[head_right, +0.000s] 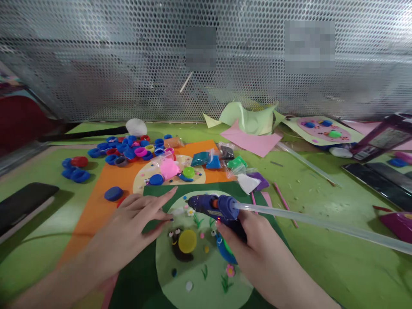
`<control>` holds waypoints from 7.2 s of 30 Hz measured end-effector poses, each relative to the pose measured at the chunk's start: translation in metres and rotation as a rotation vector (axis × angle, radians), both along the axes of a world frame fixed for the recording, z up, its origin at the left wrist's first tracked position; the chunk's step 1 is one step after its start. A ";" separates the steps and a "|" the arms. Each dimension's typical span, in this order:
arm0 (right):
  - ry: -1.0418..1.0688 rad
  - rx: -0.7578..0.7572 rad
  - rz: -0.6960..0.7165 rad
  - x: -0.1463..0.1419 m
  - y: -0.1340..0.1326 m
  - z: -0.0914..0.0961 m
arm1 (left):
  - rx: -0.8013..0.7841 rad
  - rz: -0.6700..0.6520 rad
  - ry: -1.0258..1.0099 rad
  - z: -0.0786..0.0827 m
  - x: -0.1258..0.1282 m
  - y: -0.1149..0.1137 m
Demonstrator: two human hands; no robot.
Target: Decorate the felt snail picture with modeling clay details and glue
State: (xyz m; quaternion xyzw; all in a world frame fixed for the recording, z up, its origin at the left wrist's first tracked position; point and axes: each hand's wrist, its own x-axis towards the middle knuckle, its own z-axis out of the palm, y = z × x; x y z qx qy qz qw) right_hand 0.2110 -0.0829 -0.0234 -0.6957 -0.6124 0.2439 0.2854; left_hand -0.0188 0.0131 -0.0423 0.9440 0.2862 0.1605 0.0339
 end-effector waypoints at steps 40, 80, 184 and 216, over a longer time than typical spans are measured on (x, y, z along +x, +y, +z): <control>-0.025 0.010 -0.002 0.002 0.000 -0.001 | 0.120 -0.118 0.051 0.010 -0.001 -0.010; 0.041 -0.182 -0.034 0.026 0.004 0.005 | -0.244 0.038 -0.036 -0.004 0.023 -0.001; 0.257 -0.246 -0.119 0.027 0.008 0.005 | -0.332 0.184 -0.100 -0.009 0.034 0.003; 0.255 -0.207 -0.114 0.029 0.006 0.002 | -0.252 0.059 -0.055 -0.013 0.031 0.006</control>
